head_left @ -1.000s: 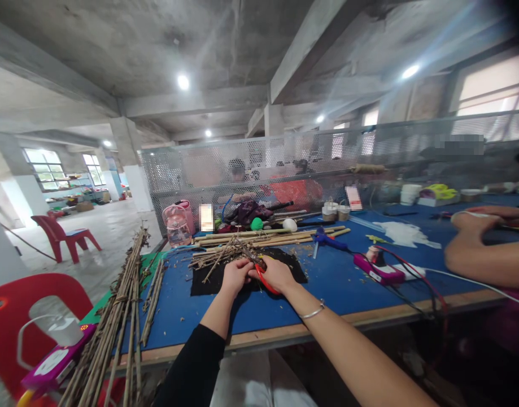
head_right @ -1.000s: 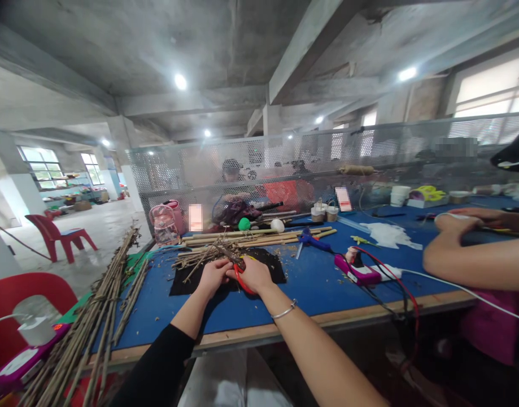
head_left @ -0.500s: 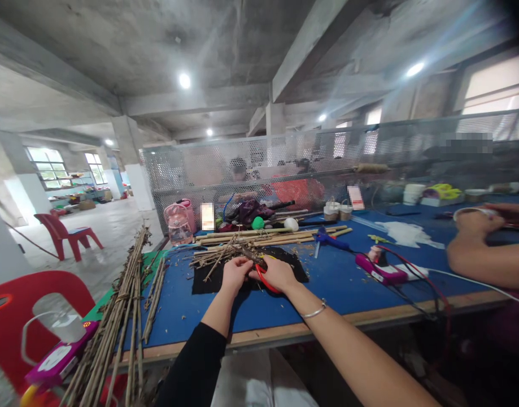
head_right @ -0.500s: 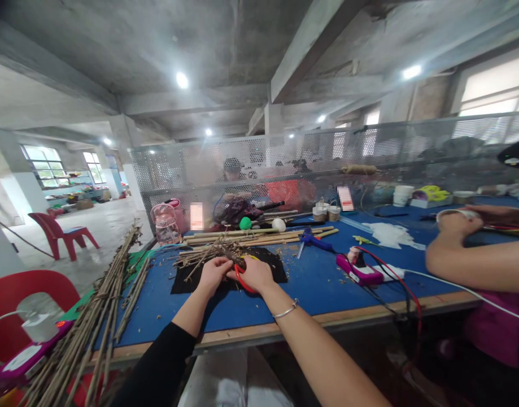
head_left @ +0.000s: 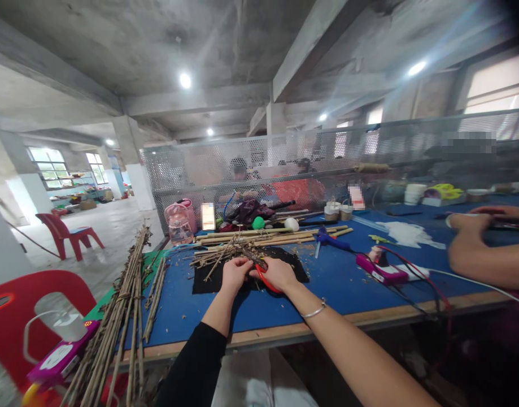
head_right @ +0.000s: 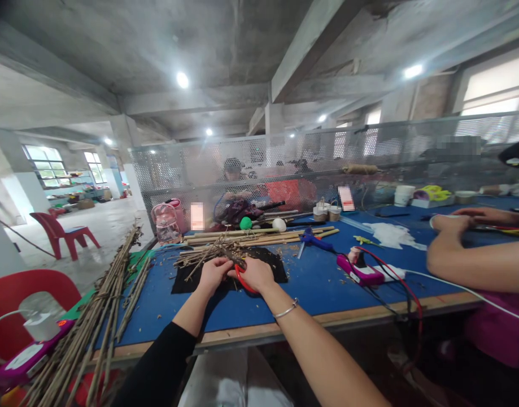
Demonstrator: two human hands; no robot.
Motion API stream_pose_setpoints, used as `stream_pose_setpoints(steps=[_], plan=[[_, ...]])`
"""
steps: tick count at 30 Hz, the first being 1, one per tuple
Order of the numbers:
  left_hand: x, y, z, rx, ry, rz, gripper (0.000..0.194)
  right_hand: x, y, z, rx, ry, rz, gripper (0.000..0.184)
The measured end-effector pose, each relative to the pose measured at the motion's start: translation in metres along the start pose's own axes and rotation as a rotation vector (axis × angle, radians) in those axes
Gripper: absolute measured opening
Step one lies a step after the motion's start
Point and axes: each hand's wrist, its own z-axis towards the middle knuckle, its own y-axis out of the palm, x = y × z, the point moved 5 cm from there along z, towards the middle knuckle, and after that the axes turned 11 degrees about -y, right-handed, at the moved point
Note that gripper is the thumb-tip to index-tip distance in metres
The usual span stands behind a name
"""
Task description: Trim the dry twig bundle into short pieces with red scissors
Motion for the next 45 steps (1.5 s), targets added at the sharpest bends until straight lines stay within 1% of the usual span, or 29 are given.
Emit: stream_pose_setpoints(steps=[3, 6, 9, 12, 16, 23, 26, 30, 34, 37, 42, 45], plan=[[0.0007, 0.0001, -0.0004, -0.01, 0.008, -0.015, 0.029, 0.0002, -0.0005, 0.0004, -0.011, -0.003, 0.011, 0.055], [0.0028, 0.0002, -0.0014, -0.028, 0.017, -0.056, 0.032, 0.0006, -0.0026, 0.0001, 0.007, 0.014, -0.015, 0.057], [0.0026, 0.0004, -0.0017, -0.048, -0.012, -0.119, 0.036, 0.0009, -0.0034, -0.0006, 0.032, 0.024, -0.041, 0.059], [0.0016, 0.0024, -0.0014, -0.095, -0.024, -0.141, 0.034, 0.0003, -0.0011, -0.0006, 0.057, -0.009, -0.025, 0.057], [0.001, 0.0046, -0.0012, -0.136, 0.006, -0.107, 0.029, -0.0003, 0.0021, 0.0003, 0.095, -0.075, -0.001, 0.054], [0.0036, 0.008, -0.0055, -0.182, -0.025, -0.144, 0.029, -0.0011, 0.0014, 0.0009, 0.112, -0.092, 0.009, 0.047], [0.0045, 0.0082, -0.0066, -0.18, -0.034, -0.147, 0.03, -0.002, 0.0004, 0.0003, 0.106, -0.074, 0.006, 0.048], [0.0038, 0.0074, -0.0055, -0.166, -0.042, -0.153, 0.034, -0.0025, -0.0005, -0.0009, 0.061, -0.021, 0.018, 0.05], [0.0054, 0.0063, -0.0062, -0.154, -0.034, -0.177, 0.038, -0.0035, -0.0015, -0.001, 0.033, 0.006, 0.028, 0.05], [0.0057, 0.0052, -0.0068, -0.136, -0.039, -0.168, 0.038, -0.0019, -0.0001, -0.0001, 0.02, 0.021, 0.019, 0.05], [0.0037, 0.0033, -0.004, -0.117, -0.022, -0.168, 0.039, -0.0006, -0.0001, 0.0006, 0.053, 0.016, -0.029, 0.051], [0.0024, 0.0023, -0.0021, -0.112, -0.01, -0.191, 0.038, -0.0031, -0.0023, -0.0004, 0.076, -0.012, -0.021, 0.053]])
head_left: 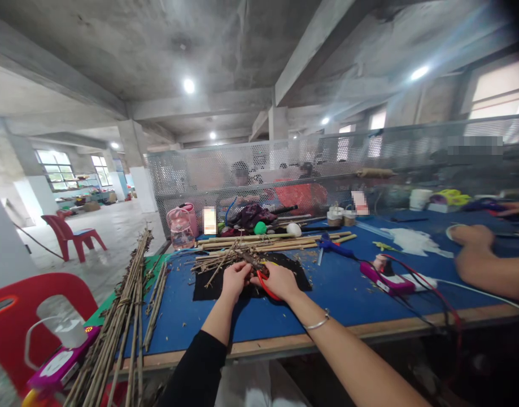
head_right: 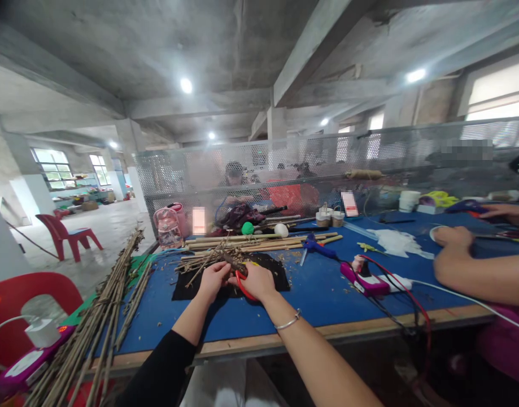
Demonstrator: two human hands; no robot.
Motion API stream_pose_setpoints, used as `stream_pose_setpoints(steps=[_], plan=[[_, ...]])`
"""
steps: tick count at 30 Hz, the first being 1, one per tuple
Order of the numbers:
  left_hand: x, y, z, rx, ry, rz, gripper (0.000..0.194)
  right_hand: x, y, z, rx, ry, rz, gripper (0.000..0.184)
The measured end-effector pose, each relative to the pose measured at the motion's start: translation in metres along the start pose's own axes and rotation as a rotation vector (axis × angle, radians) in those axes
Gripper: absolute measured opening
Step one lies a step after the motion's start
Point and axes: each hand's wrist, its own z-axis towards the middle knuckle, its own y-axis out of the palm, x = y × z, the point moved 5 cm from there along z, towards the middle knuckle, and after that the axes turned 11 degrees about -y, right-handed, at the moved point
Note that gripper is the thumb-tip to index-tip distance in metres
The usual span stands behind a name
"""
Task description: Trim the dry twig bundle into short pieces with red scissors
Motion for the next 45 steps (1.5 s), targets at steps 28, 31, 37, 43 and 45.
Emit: stream_pose_setpoints(steps=[28, 31, 37, 43, 45], plan=[[0.0009, 0.0026, -0.002, 0.027, -0.003, 0.146, 0.039, 0.0009, -0.0012, -0.0012, 0.026, -0.002, 0.042, 0.052], [0.0012, 0.0017, -0.0006, 0.025, 0.023, 0.141, 0.042, 0.0009, -0.0019, -0.0018, -0.005, 0.021, 0.043, 0.051], [0.0041, 0.0025, -0.0034, 0.015, 0.016, 0.095, 0.042, 0.004, -0.0021, -0.001, -0.04, 0.056, 0.059, 0.053], [-0.0011, 0.0011, 0.0003, -0.002, -0.012, 0.03, 0.043, 0.0036, -0.0032, -0.0013, -0.01, 0.056, 0.071, 0.05], [-0.0019, 0.0015, 0.0008, -0.019, -0.004, 0.029, 0.043, 0.0024, -0.0019, -0.0016, 0.0, 0.039, 0.106, 0.051]])
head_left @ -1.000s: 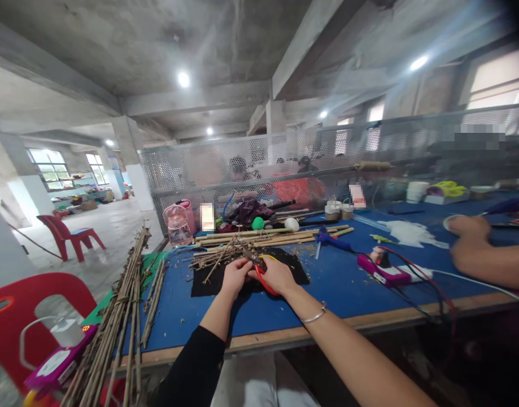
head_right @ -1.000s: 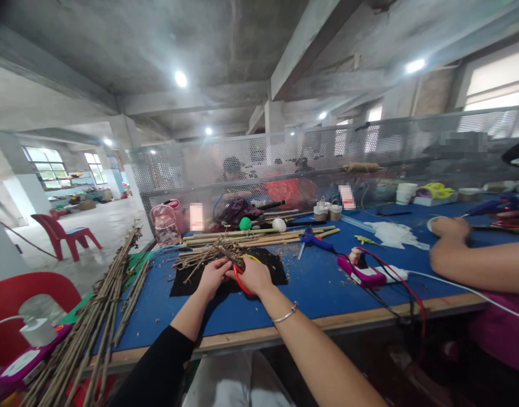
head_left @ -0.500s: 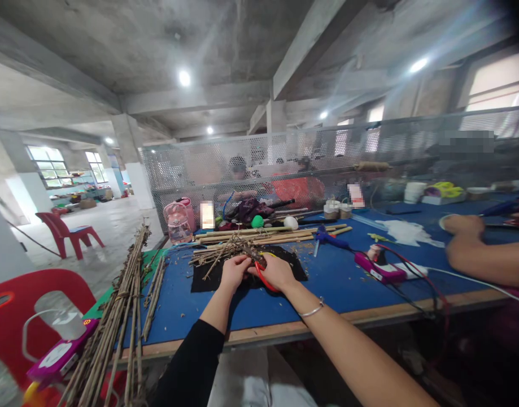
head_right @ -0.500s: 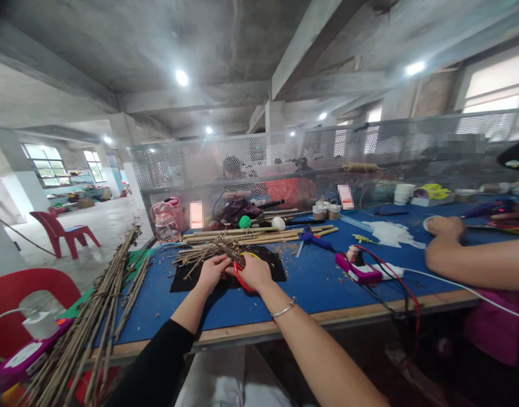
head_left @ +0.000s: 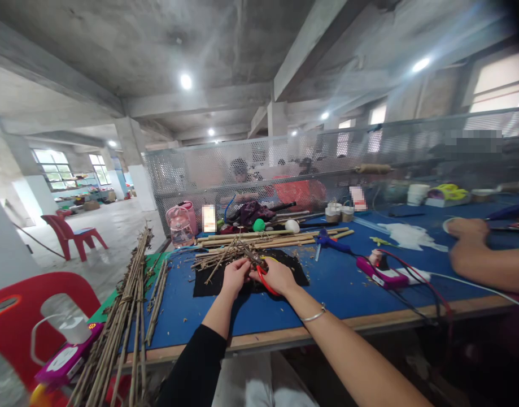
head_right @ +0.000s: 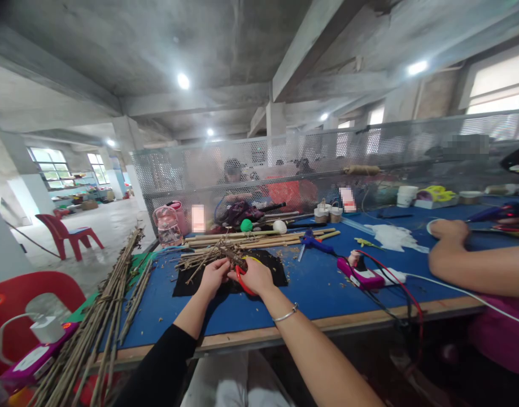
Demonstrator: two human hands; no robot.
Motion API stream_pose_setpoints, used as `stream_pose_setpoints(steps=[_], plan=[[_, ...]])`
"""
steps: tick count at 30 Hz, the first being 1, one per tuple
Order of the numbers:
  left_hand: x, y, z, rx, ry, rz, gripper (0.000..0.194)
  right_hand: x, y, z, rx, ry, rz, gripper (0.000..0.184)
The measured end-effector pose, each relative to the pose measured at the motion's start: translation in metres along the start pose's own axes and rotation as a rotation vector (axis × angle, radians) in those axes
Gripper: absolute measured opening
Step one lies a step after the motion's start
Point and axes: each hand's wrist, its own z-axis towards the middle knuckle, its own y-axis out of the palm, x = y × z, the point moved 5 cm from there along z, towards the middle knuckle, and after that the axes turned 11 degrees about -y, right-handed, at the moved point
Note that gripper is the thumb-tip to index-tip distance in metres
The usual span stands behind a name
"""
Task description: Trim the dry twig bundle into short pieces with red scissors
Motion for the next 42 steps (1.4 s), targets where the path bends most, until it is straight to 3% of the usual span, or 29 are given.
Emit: stream_pose_setpoints(steps=[10, 17, 31, 42], plan=[[0.0057, 0.0056, -0.0047, -0.056, 0.045, 0.025, 0.03, -0.0017, 0.005, 0.0024, 0.072, -0.121, -0.003, 0.049], [0.0015, 0.0053, -0.0017, -0.08, 0.038, 0.011, 0.033, 0.0009, 0.0101, 0.0029, -0.007, -0.066, -0.011, 0.052], [-0.0011, 0.0024, 0.0014, -0.039, 0.036, 0.059, 0.026, -0.0012, 0.007, 0.0041, 0.012, -0.134, -0.085, 0.051], [0.0009, -0.0002, -0.0009, -0.006, 0.017, 0.035, 0.035, 0.0013, 0.0042, 0.0012, -0.052, -0.042, -0.058, 0.053]])
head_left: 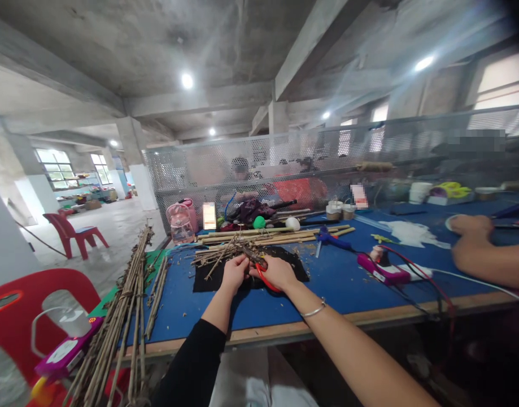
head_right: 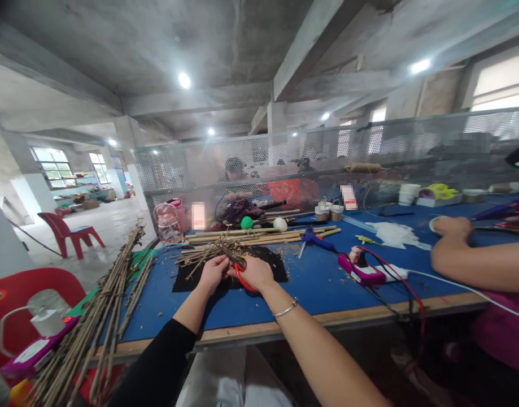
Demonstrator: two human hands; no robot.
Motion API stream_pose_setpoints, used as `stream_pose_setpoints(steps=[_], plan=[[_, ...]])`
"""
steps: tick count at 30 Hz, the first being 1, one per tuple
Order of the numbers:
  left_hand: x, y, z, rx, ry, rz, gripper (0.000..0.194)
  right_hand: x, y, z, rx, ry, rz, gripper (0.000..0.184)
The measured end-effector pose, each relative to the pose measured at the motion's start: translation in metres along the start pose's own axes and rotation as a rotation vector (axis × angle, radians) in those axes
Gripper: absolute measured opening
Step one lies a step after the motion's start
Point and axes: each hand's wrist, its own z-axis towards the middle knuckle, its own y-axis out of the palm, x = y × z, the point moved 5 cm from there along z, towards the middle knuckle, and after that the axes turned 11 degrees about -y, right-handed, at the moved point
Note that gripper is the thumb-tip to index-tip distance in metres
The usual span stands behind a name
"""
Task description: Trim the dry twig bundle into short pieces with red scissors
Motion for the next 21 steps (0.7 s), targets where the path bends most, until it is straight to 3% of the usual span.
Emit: stream_pose_setpoints(steps=[15, 21], plan=[[-0.0019, -0.0038, 0.0032, 0.067, 0.008, -0.021, 0.026, -0.0051, 0.0001, 0.001, 0.069, -0.066, -0.041, 0.055], [-0.0007, -0.0005, 0.0011, 0.052, -0.003, -0.013, 0.031, -0.0021, 0.0003, 0.0001, 0.047, -0.022, -0.025, 0.047]])
